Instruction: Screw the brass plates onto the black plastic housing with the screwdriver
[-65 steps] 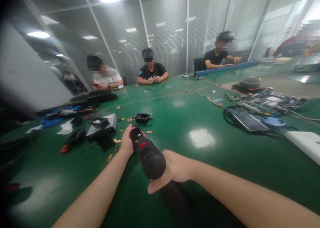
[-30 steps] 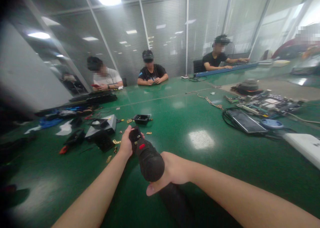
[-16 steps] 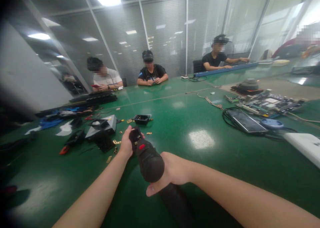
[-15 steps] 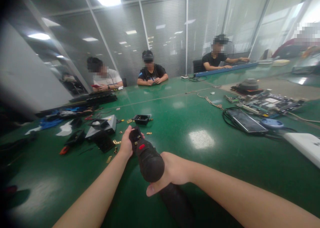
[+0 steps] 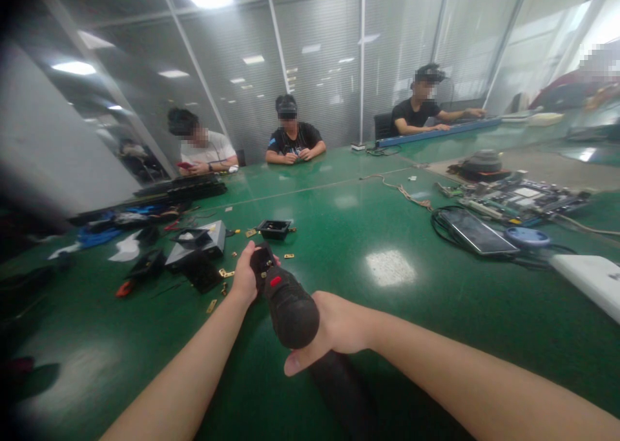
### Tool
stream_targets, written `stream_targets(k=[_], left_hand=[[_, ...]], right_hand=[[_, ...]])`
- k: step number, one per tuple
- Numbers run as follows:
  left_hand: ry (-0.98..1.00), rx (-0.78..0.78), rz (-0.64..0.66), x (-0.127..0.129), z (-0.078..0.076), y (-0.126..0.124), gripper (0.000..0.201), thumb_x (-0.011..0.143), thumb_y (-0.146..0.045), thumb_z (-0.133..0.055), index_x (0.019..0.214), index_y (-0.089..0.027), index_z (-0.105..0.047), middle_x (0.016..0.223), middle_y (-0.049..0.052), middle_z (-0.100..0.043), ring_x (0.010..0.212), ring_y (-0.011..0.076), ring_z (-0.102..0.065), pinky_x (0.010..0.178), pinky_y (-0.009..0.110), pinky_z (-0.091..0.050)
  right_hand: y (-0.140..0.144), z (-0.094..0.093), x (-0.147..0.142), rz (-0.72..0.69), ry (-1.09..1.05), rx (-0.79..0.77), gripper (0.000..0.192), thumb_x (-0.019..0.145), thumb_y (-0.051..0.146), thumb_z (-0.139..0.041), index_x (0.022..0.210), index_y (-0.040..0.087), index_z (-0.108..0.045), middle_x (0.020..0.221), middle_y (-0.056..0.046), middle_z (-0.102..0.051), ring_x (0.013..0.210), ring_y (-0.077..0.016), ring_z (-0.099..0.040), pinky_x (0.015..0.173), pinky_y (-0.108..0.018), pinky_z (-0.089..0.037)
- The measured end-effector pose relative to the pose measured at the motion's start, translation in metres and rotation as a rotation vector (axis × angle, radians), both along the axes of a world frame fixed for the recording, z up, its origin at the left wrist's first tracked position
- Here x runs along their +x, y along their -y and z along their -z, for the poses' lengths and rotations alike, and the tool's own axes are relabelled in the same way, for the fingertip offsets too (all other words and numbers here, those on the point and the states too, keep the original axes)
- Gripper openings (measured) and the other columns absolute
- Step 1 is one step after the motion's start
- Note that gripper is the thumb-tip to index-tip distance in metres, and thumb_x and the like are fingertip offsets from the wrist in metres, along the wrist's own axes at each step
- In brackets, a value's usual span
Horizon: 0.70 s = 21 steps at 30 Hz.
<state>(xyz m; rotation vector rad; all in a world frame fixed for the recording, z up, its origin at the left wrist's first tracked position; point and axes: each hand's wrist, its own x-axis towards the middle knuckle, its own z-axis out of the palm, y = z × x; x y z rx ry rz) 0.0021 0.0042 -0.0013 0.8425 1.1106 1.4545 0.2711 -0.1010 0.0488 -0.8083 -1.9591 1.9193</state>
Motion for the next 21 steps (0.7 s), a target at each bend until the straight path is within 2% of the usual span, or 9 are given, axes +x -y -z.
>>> stream_targets(k=[10,21], left_hand=[[-0.017,0.008,0.002,0.0019,-0.0028,0.002,0.073,0.078,-0.092,-0.092,0.09,-0.022,-0.072,0.078,0.01,-0.081,0.068,0.0252,-0.079,0.065,0.036,-0.066],[0.002,-0.004,0.015,-0.001,0.0001,0.0006,0.065,0.082,-0.084,-0.09,0.095,-0.023,-0.072,0.08,0.011,-0.082,0.068,0.0265,-0.08,0.065,0.037,-0.067]], right_hand=[[0.0001,0.0016,0.0009,0.005,-0.017,-0.005,0.061,0.059,0.052,-0.123,0.092,0.019,-0.083,0.092,-0.002,-0.08,0.089,-0.0232,-0.074,0.079,-0.033,-0.062],[-0.0008,-0.0019,0.0008,-0.011,-0.018,0.0,0.061,0.059,0.051,-0.123,0.091,0.019,-0.082,0.093,-0.002,-0.078,0.089,-0.0237,-0.075,0.079,-0.034,-0.062]])
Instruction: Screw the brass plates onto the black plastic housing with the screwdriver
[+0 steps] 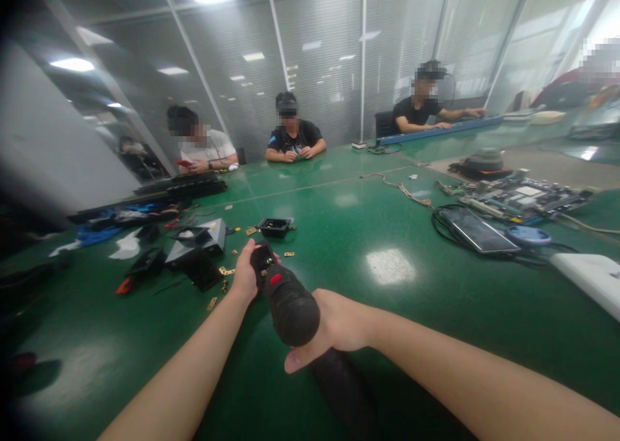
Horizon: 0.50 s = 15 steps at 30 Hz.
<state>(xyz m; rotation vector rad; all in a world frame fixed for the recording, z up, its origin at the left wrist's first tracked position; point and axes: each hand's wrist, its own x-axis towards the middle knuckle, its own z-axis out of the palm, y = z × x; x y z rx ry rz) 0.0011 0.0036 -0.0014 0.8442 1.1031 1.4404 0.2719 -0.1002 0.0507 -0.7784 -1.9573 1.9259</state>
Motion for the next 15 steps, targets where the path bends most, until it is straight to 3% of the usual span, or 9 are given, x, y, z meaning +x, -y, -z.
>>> stream_targets(k=[15], left_hand=[[0.005,-0.011,-0.012,0.0004,0.0023,-0.0012,0.068,0.083,-0.086,-0.09,0.097,-0.023,-0.072,0.08,0.009,-0.081,0.07,0.0273,-0.08,0.067,0.037,-0.065]], right_hand=[[0.0008,0.0012,0.0005,-0.001,0.012,0.009,0.064,0.06,0.056,-0.122,0.091,0.019,-0.08,0.092,-0.002,-0.076,0.09,-0.024,-0.074,0.081,-0.036,-0.062]])
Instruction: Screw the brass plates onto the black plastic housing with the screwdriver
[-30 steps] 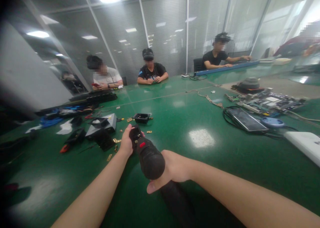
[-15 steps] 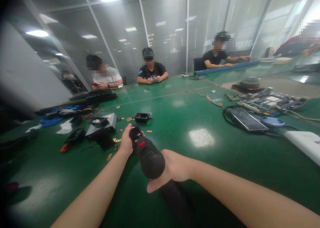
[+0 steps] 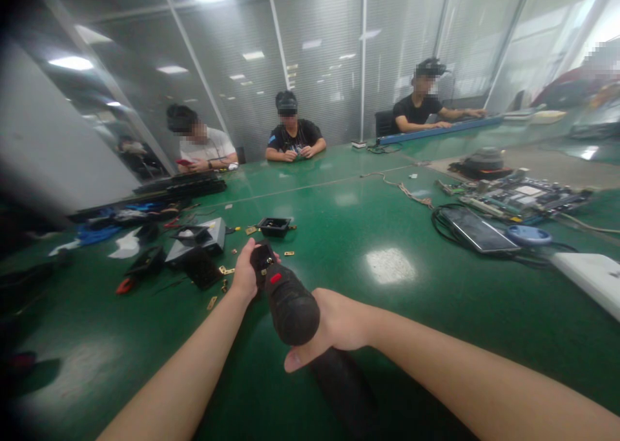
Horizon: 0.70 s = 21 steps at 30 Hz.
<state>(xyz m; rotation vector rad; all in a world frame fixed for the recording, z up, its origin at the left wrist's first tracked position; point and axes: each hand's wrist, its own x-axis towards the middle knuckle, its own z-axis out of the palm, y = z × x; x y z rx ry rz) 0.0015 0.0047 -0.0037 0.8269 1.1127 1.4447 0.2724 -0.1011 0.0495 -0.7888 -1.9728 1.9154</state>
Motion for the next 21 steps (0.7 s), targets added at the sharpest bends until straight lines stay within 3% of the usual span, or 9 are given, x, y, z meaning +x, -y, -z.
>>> stream_targets(k=[21], left_hand=[[-0.006,0.0,0.013,0.0003,-0.0021,0.0014,0.068,0.08,-0.087,-0.091,0.096,-0.024,-0.072,0.08,0.01,-0.082,0.068,0.0269,-0.079,0.065,0.037,-0.065]], right_hand=[[0.0,-0.0028,-0.0007,0.004,-0.011,-0.016,0.061,0.058,0.05,-0.122,0.089,0.019,-0.08,0.091,-0.001,-0.077,0.089,-0.0231,-0.073,0.079,-0.033,-0.06]])
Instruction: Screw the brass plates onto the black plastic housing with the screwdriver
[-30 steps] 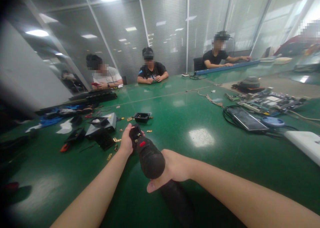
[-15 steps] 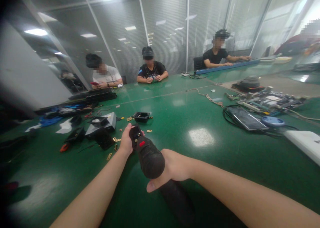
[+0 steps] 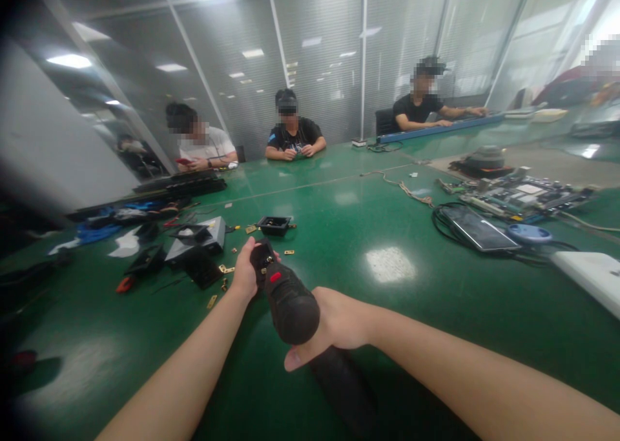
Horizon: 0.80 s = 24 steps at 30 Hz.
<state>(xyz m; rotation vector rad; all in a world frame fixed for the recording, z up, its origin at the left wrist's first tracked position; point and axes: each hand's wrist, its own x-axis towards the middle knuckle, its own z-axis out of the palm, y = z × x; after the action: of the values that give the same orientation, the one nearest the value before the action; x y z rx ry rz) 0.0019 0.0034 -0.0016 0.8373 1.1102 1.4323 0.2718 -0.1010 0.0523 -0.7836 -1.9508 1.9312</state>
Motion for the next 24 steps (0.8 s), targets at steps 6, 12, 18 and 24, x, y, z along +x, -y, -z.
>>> stream_targets(k=[6,12,18,24], left_hand=[[0.015,0.001,-0.009,-0.0011,0.0023,-0.0014,0.064,0.085,-0.084,-0.091,0.098,-0.024,-0.073,0.081,0.008,-0.082,0.069,0.0277,-0.079,0.067,0.039,-0.066],[0.008,-0.013,-0.005,-0.0021,0.0036,-0.0024,0.063,0.086,-0.085,-0.088,0.097,-0.024,-0.073,0.082,0.009,-0.082,0.071,0.0283,-0.08,0.07,0.04,-0.067],[-0.006,-0.001,-0.001,-0.0017,0.0014,-0.0008,0.063,0.087,-0.084,-0.088,0.097,-0.024,-0.074,0.082,0.01,-0.084,0.07,0.0274,-0.08,0.071,0.04,-0.069],[0.005,-0.008,-0.002,-0.0012,0.0008,-0.0013,0.063,0.088,-0.084,-0.087,0.096,-0.023,-0.074,0.08,0.01,-0.082,0.07,0.0277,-0.079,0.071,0.041,-0.068]], right_hand=[[0.0005,0.0018,0.0003,0.006,0.009,-0.016,0.062,0.058,0.051,-0.123,0.089,0.019,-0.08,0.091,-0.001,-0.078,0.089,-0.0236,-0.074,0.08,-0.034,-0.062],[0.001,0.0002,0.0004,0.0,0.006,0.002,0.061,0.06,0.053,-0.122,0.089,0.02,-0.079,0.091,-0.002,-0.077,0.09,-0.0244,-0.074,0.081,-0.036,-0.063],[0.0015,-0.0024,-0.0013,0.001,0.017,0.014,0.062,0.059,0.053,-0.121,0.086,0.02,-0.076,0.089,-0.001,-0.075,0.089,-0.0238,-0.072,0.081,-0.036,-0.061],[0.0012,-0.0041,-0.0012,-0.007,-0.014,0.024,0.062,0.061,0.053,-0.122,0.086,0.02,-0.076,0.094,-0.001,-0.078,0.09,-0.023,-0.072,0.083,-0.035,-0.061]])
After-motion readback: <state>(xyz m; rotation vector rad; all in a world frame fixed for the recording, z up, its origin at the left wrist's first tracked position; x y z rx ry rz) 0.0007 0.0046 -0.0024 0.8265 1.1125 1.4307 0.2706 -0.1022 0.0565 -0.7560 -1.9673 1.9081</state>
